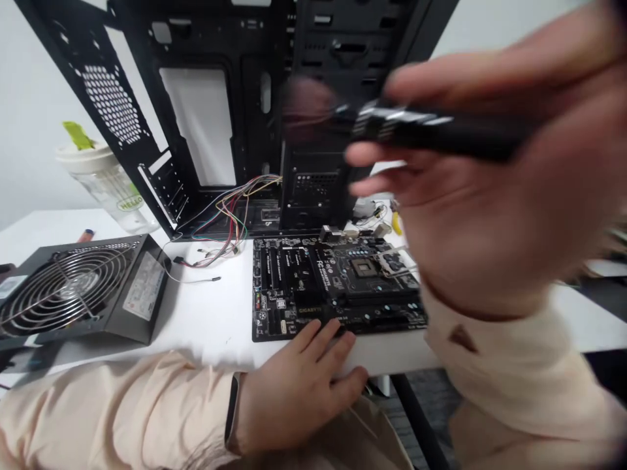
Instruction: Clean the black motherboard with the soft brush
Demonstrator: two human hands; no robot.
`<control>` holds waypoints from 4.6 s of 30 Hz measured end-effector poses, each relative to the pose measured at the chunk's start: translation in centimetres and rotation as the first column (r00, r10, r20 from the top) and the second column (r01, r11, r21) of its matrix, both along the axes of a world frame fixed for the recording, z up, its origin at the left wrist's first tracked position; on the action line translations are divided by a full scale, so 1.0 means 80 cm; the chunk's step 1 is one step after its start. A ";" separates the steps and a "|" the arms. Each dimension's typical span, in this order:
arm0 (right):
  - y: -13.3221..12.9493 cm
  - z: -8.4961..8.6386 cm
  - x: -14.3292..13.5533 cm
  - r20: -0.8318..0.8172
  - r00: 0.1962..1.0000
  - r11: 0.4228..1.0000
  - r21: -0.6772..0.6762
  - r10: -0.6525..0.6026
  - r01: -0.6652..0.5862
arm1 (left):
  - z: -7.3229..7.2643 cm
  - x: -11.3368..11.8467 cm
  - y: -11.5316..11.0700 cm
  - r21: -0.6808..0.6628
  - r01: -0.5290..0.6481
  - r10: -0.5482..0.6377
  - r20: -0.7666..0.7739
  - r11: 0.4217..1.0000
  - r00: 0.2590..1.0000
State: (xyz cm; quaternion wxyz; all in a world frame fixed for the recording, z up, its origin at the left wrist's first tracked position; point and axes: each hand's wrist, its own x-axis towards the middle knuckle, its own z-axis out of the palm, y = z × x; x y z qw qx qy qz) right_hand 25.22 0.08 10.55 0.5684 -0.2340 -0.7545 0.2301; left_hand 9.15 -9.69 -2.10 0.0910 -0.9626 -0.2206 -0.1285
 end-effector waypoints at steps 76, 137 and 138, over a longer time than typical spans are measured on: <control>-0.023 -0.112 -0.080 0.167 0.916 0.896 -0.332 0.364 -0.295 | 0.001 -0.005 0.006 -0.088 0.020 -0.021 -0.009 0.996 1.000; -0.013 -0.104 -0.065 0.293 0.943 0.968 -0.235 0.157 -0.088 | 0.002 -0.004 0.011 -0.094 0.033 -0.031 0.020 0.995 0.999; -0.014 -0.104 -0.065 0.301 0.931 0.954 -0.275 0.205 -0.121 | 0.002 -0.004 0.011 -0.099 0.032 -0.029 0.022 0.995 0.999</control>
